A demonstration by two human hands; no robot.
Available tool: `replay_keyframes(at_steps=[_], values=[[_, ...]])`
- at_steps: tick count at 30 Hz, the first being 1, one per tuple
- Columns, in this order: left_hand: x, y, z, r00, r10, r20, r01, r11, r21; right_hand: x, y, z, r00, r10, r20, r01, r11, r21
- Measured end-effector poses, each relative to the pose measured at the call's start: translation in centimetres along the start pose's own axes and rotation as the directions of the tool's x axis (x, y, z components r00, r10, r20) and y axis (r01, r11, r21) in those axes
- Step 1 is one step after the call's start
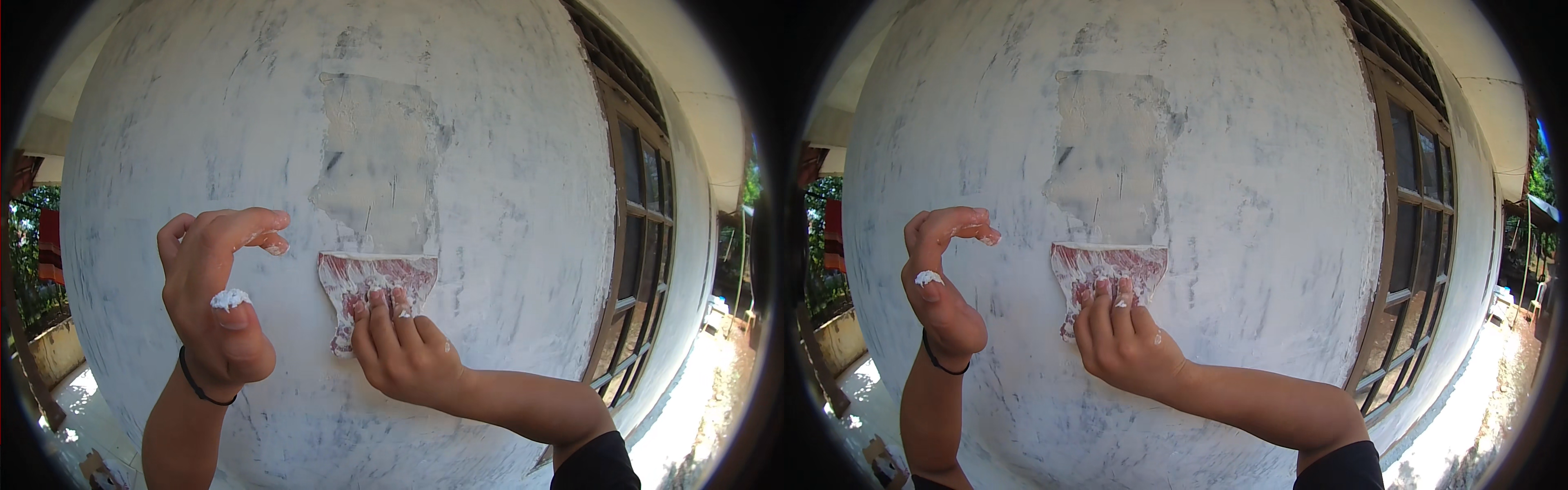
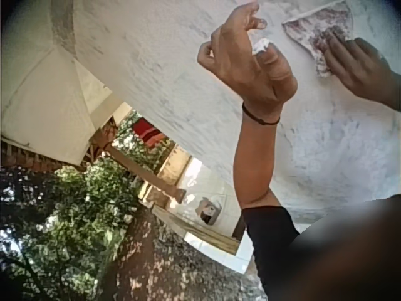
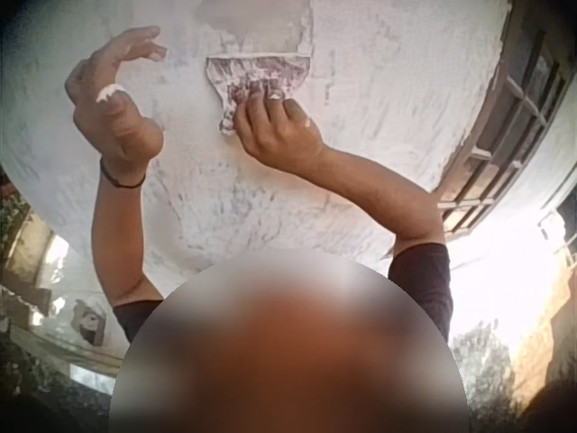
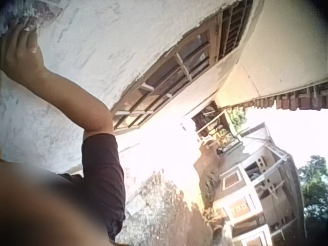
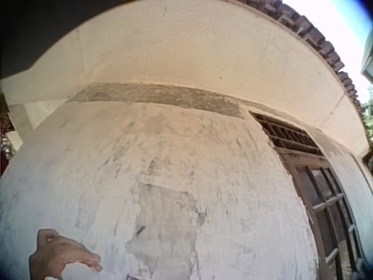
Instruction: The person applies wall filler to an exterior concrete wall using a putty knife scraper, taking the filler from a filler tray and a putty bucket.
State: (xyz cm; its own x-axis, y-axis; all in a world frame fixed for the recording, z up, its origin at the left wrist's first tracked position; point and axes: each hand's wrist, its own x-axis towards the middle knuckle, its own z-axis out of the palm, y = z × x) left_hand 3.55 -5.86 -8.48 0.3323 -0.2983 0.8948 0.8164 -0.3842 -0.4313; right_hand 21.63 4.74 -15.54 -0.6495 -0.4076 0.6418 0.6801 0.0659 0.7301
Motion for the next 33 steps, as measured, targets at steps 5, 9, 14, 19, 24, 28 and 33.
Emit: replay_keyframes(at_steps=[5,9,14,19,24,28,33], values=[[0.3,0.5,-0.6,0.999,-0.020,0.027,0.020,1.000,-0.004,-2.7,-3.7,-3.6,0.996,-0.080,0.029,0.076,0.992,0.098],[0.2,0.7,-0.8,0.998,-0.047,0.041,0.047,0.999,-0.005,-2.5,-2.6,-7.9,0.975,-0.068,0.213,-0.065,0.826,0.559],[0.1,0.6,0.5,0.999,-0.023,0.044,0.024,0.999,-0.036,-0.5,3.6,-7.5,0.819,0.011,0.573,-0.554,0.272,0.787],[0.2,0.6,1.2,0.999,-0.010,0.035,0.011,0.999,-0.053,0.6,8.1,-3.1,0.544,0.352,0.762,-0.808,-0.024,0.588],[0.5,0.6,2.3,0.999,0.026,0.032,-0.023,0.995,-0.093,-0.9,11.5,-1.6,0.364,0.539,0.759,-0.923,0.098,0.373],[0.5,0.6,1.5,0.998,0.023,0.051,-0.020,0.999,-0.047,1.0,16.0,-2.8,0.441,0.584,0.682,-0.848,0.024,0.529],[-0.3,-0.5,1.4,0.997,-0.074,-0.003,0.074,0.996,-0.044,6.6,15.8,-2.4,0.841,0.500,-0.205,-0.425,0.847,0.320]])
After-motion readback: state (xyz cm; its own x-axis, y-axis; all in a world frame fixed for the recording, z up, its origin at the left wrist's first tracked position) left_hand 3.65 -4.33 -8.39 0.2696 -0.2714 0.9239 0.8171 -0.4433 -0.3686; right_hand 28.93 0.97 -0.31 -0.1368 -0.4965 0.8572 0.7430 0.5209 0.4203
